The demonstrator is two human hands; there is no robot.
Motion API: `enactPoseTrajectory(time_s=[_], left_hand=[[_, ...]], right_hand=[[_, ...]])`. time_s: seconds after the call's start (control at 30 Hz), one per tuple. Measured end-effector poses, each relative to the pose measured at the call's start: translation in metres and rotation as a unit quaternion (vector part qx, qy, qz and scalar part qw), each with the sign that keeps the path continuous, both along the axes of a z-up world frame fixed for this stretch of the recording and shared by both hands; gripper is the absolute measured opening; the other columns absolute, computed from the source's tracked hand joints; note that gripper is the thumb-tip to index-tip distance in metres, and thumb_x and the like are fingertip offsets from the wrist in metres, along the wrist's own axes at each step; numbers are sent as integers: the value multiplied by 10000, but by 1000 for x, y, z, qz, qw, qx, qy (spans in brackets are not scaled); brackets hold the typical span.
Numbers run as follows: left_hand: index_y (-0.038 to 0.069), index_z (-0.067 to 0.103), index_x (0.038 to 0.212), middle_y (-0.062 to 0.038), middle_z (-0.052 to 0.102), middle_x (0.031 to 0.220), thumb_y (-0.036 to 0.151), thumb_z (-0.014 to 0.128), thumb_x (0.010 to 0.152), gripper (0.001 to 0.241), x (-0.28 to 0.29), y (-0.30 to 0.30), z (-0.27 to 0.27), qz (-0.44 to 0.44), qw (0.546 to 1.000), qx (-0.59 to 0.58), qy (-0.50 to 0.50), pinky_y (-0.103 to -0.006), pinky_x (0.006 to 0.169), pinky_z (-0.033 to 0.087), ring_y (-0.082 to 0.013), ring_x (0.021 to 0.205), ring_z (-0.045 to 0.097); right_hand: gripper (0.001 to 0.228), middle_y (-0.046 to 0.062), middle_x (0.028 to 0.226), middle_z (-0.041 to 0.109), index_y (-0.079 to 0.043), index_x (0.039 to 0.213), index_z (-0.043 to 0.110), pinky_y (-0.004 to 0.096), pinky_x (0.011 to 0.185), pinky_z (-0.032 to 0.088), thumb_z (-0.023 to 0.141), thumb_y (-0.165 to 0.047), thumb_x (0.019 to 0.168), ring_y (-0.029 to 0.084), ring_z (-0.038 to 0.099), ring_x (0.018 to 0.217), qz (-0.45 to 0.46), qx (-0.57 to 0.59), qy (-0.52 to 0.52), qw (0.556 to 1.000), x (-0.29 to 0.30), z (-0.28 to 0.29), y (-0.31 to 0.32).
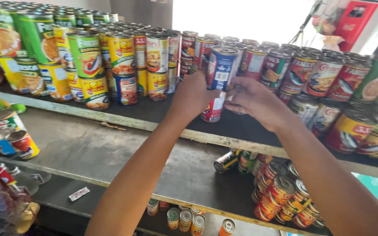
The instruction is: Arranging and stacking various canned goods on grocery store shelves.
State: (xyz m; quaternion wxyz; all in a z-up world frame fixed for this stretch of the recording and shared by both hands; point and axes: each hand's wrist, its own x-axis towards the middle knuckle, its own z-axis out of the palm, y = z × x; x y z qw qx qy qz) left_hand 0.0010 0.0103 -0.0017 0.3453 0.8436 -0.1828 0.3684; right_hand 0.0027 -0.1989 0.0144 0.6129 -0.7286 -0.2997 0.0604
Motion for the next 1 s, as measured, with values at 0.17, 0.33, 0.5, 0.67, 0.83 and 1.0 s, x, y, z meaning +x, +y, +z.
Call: enactPoseTrajectory(time_s=[0.17, 0.33, 0.5, 0.67, 0.83, 1.0], left_hand=[[4, 739, 904, -208, 736, 843, 378, 849, 758, 416, 2, 25, -7, 55, 997, -41, 38, -474, 742, 563, -377, 838, 736], [33, 752, 918, -199, 746, 852, 371, 842, 752, 387, -2, 20, -5, 70, 995, -63, 19, -473, 738, 570, -378, 836, 743], [13, 703, 948, -219, 734, 898, 395, 855, 758, 454, -3, 9, -6, 120, 991, -46, 44, -511, 759, 560, -403, 883, 721], [7, 649, 1081, -235, 736, 948, 342, 839, 752, 507, 19, 18, -24, 70, 995, -18, 75, -516, 801, 561, -413, 921, 720], [-6, 651, 1079, -259, 731, 969, 313, 833, 759, 487, 34, 20, -39, 57, 995, 25, 84, -522, 833, 557, -433, 955, 711], [-19, 665, 1038, -267, 717, 978, 318, 817, 788, 446, 47, 14, -34, 90, 989, 34, 109, -522, 839, 555, -436, 968, 702]], right_hand=[[555, 59, 1306, 641, -14, 1448, 460, 312, 1003, 546, 530, -9, 897, 150, 661, 1132, -2, -13, -8, 1000, 6, -7, 42], [559, 66, 1291, 655, -15, 1453, 458, 275, 894, 544, 525, -7, 898, 124, 670, 1039, -32, -30, -18, 999, 11, -11, 47], [572, 83, 1218, 629, -2, 1477, 437, 282, 784, 498, 559, -7, 918, 115, 596, 900, -29, -12, -14, 999, 33, -25, 32], [614, 15, 1212, 660, -103, 1478, 459, 243, 822, 528, 593, -54, 881, 62, 624, 947, 27, -38, 75, 996, -5, -17, 33], [537, 13, 876, 575, -30, 1418, 579, 256, 637, 432, 588, -117, 889, 102, 523, 750, 23, -120, 23, 992, 9, -27, 37], [565, -46, 790, 538, -110, 1420, 523, 240, 590, 394, 597, -136, 860, 75, 484, 697, 17, -119, 19, 993, 23, -28, 39]])
